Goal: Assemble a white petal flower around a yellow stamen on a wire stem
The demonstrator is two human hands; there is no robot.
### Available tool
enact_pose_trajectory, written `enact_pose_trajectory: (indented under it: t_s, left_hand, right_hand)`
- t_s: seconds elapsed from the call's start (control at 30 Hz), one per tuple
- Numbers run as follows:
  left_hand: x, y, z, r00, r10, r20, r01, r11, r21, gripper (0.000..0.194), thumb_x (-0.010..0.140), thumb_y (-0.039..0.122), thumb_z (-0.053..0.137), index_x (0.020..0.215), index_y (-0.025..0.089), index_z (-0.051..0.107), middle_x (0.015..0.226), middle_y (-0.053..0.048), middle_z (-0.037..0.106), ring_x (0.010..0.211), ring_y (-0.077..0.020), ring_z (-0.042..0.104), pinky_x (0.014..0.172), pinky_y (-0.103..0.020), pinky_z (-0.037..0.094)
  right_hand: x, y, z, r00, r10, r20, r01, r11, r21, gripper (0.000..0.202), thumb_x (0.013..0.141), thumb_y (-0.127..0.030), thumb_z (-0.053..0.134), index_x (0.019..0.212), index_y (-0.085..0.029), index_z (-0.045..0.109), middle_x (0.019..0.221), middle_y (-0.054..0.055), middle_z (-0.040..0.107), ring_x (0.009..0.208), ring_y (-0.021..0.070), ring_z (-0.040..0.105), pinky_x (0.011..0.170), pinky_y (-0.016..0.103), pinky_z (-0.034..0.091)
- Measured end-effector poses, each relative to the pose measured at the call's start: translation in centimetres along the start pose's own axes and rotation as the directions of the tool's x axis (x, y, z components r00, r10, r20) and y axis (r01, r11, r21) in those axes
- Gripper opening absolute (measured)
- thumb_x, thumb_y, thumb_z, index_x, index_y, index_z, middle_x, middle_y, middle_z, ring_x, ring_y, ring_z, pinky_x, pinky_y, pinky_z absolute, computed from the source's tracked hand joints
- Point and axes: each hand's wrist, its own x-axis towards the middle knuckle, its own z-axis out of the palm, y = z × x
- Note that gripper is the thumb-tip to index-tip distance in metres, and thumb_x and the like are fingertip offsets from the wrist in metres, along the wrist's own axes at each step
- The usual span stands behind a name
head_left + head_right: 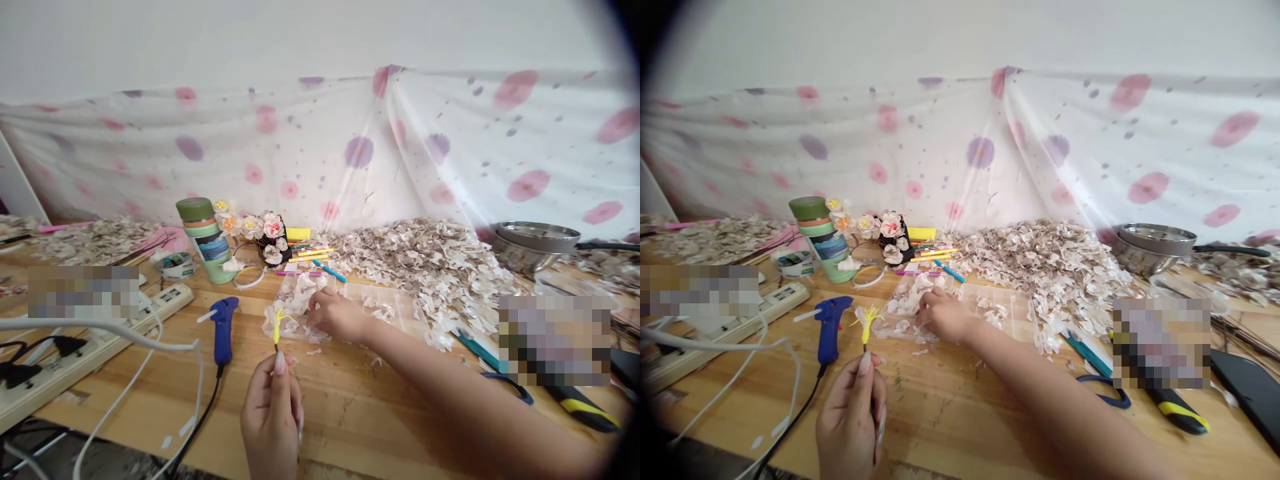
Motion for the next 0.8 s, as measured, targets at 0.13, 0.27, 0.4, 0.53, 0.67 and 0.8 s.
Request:
enact_pose_trajectory:
  t_s: [0.13, 0.27, 0.4, 0.53, 0.67, 0.8]
  left_hand:
    - [0.0, 0.1, 0.0, 1.000, 0.007, -0.005, -0.007, 1.000, 0.029, 0.041, 0.081, 0.056, 0.069, 0.081, 0.015, 0.062, 0.040, 0.010, 0.038, 0.035, -0.0022, 0.029, 0.035, -0.009, 0.022]
    - [0.1, 0.2, 0.0, 1.000, -0.001, -0.017, 0.001, 1.000, 0.017, 0.040, 0.080, 0.055, 0.069, 0.081, 0.016, 0.062, 0.041, 0.010, 0.038, 0.035, -0.0024, 0.029, 0.035, -0.008, 0.023]
    - [0.2, 0.1, 0.1, 1.000, 0.003, -0.013, -0.003, 1.000, 0.016, 0.041, 0.079, 0.056, 0.070, 0.080, 0.016, 0.062, 0.040, 0.010, 0.039, 0.035, -0.0028, 0.029, 0.034, -0.009, 0.023]
    - [0.1, -0.1, 0.1, 1.000, 0.000, -0.004, 0.000, 1.000, 0.027, 0.043, 0.077, 0.058, 0.071, 0.081, 0.015, 0.062, 0.040, 0.010, 0.038, 0.034, -0.0031, 0.028, 0.034, -0.010, 0.022]
    - [0.2, -0.1, 0.0, 1.000, 0.012, 0.002, -0.012, 1.000, 0.028, 0.042, 0.079, 0.056, 0.070, 0.082, 0.016, 0.061, 0.040, 0.010, 0.039, 0.034, -0.0028, 0.028, 0.034, -0.010, 0.023]
    - [0.4, -0.1, -0.1, 1.000, 0.016, 0.002, -0.016, 1.000, 0.018, 0.041, 0.080, 0.055, 0.070, 0.081, 0.016, 0.061, 0.039, 0.010, 0.039, 0.035, -0.0029, 0.029, 0.034, -0.009, 0.024]
  right_hand:
    - [-0.1, 0.1, -0.1, 0.999, 0.002, -0.032, -0.002, 1.000, 0.005, 0.016, 0.088, -0.013, 0.064, 0.091, -0.022, 0.078, 0.104, 0.009, 0.064, 0.101, 0.0236, 0.054, 0.087, 0.035, 0.045]
    - [-0.4, 0.2, -0.2, 0.998, 0.023, -0.056, -0.020, 0.999, 0.040, 0.016, 0.087, -0.014, 0.066, 0.094, -0.021, 0.078, 0.105, 0.010, 0.065, 0.102, 0.0241, 0.055, 0.088, 0.035, 0.046]
    - [-0.4, 0.1, 0.3, 0.997, 0.060, -0.057, -0.055, 0.995, 0.084, 0.012, 0.085, -0.016, 0.070, 0.092, -0.020, 0.079, 0.104, 0.009, 0.066, 0.101, 0.0234, 0.057, 0.091, 0.036, 0.046]
    - [0.1, 0.0, 1.5, 0.992, 0.114, -0.056, -0.106, 0.987, 0.122, 0.009, 0.082, -0.016, 0.072, 0.090, -0.017, 0.077, 0.104, 0.009, 0.065, 0.103, 0.0228, 0.058, 0.094, 0.039, 0.046]
    - [0.3, 0.1, 2.1, 0.990, 0.131, -0.042, -0.123, 0.981, 0.152, 0.007, 0.086, -0.020, 0.070, 0.091, -0.015, 0.069, 0.107, 0.005, 0.065, 0.106, 0.0223, 0.059, 0.094, 0.043, 0.049]
    - [0.0, 0.3, 2.0, 0.989, 0.135, -0.065, -0.121, 0.976, 0.183, 0.011, 0.091, -0.025, 0.066, 0.094, -0.014, 0.067, 0.111, 0.006, 0.066, 0.108, 0.0224, 0.061, 0.094, 0.045, 0.051]
